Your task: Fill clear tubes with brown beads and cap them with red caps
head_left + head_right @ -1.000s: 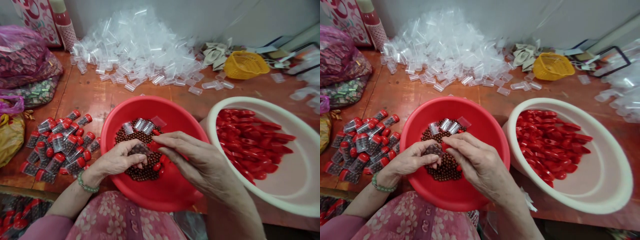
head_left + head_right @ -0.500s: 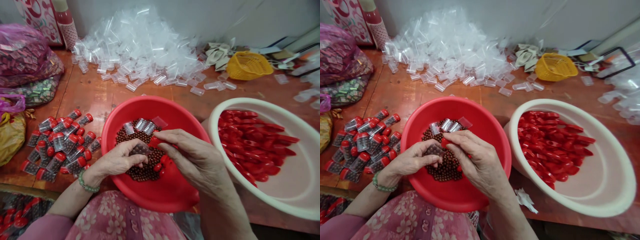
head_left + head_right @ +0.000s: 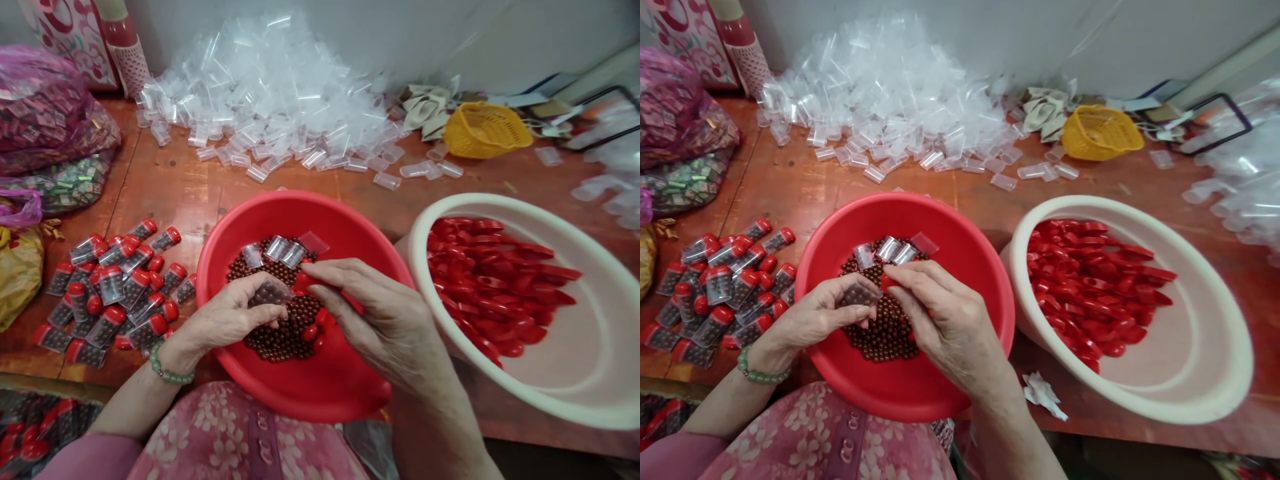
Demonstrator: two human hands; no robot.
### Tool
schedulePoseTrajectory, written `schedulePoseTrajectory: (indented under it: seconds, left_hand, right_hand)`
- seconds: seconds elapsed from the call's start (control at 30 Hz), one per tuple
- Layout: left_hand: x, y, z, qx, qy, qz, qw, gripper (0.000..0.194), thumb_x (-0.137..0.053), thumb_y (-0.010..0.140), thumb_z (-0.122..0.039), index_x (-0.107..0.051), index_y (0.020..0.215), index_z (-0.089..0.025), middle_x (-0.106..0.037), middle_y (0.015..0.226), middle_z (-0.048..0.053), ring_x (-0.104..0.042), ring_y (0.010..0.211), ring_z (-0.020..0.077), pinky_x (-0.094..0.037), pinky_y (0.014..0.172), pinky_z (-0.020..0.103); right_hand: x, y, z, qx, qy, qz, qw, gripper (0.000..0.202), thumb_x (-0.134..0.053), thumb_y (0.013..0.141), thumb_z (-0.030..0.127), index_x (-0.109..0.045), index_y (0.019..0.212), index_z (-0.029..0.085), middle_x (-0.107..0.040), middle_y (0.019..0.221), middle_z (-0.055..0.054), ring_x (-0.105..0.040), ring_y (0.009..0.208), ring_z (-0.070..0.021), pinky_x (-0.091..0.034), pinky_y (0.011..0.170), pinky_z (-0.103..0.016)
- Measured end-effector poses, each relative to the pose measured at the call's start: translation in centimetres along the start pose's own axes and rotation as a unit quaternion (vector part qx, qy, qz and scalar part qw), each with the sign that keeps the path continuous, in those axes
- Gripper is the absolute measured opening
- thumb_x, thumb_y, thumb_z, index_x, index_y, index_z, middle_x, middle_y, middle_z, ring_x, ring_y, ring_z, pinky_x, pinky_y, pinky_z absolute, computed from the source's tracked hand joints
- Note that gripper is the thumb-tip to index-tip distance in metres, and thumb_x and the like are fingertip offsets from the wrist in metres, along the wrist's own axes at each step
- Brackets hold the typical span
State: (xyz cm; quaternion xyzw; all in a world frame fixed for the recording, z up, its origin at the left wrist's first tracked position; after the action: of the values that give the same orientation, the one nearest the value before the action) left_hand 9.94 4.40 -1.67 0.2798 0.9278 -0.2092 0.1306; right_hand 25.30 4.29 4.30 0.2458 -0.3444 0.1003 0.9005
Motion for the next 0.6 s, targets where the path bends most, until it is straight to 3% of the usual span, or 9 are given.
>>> schedulePoseTrajectory:
  seconds: [0.13,0.3,0.43,0.6]
  left_hand:
    - [0.1,0.0,0.2,0.001,-0.007,0.004,1.000,0.018,-0.064,0.080,-0.027,-0.057,0.092,-0.014,-0.058,0.076,0.000,-0.053,0.067,0.0088,-0.042,0.067,0.024]
    - [0.4,-0.1,-0.1,-0.041,-0.048,-0.001,0.998,0.026,-0.066,0.081,-0.029,-0.058,0.100,-0.013,-0.057,0.080,0.000,-0.053,0.068,0.0079,-0.043,0.068,0.024]
    - [0.6,0.0,0.0,-0.057,-0.085,0.022,0.995,0.032,-0.067,0.082,-0.032,-0.059,0.107,-0.012,-0.061,0.089,0.003,-0.058,0.076,0.0092,-0.045,0.074,0.024]
    - [0.6,0.0,0.6,-0.057,-0.113,0.054,0.991,0.032,-0.069,0.082,-0.031,-0.061,0.107,-0.013,-0.064,0.091,0.005,-0.061,0.077,0.0099,-0.048,0.072,0.022]
  right_hand:
    - [-0.8,0.3,0.2,0.008,0.021,0.034,0.999,0.024,-0.053,0.091,0.011,-0.065,0.109,0.020,-0.069,0.098,-0.007,-0.067,0.090,-0.0147,-0.057,0.079,-0.026]
    - [0.1,-0.3,-0.6,-0.016,0.015,0.052,0.998,0.023,-0.056,0.090,0.013,-0.067,0.109,0.021,-0.069,0.100,-0.007,-0.067,0.092,-0.0157,-0.056,0.079,-0.027]
    - [0.3,-0.3,-0.9,-0.050,0.055,-0.014,0.997,0.025,-0.059,0.088,0.013,-0.067,0.108,0.024,-0.070,0.099,-0.004,-0.067,0.091,-0.0146,-0.055,0.082,-0.027]
    - [-1.6,0.4,-0.4,-0.077,0.144,-0.096,0.982,0.024,-0.060,0.088,0.016,-0.069,0.108,0.026,-0.071,0.102,-0.003,-0.067,0.095,-0.0159,-0.054,0.086,-0.032]
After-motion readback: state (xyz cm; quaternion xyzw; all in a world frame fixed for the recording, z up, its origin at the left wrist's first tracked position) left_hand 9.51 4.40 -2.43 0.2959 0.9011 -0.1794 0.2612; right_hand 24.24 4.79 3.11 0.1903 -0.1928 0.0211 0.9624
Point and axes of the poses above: each hand's wrist, its own y-axis towards the middle knuckle, its own x-axis out of the back of the hand, z = x × y, the point moved 4 cm from there along y, towards the middle knuckle
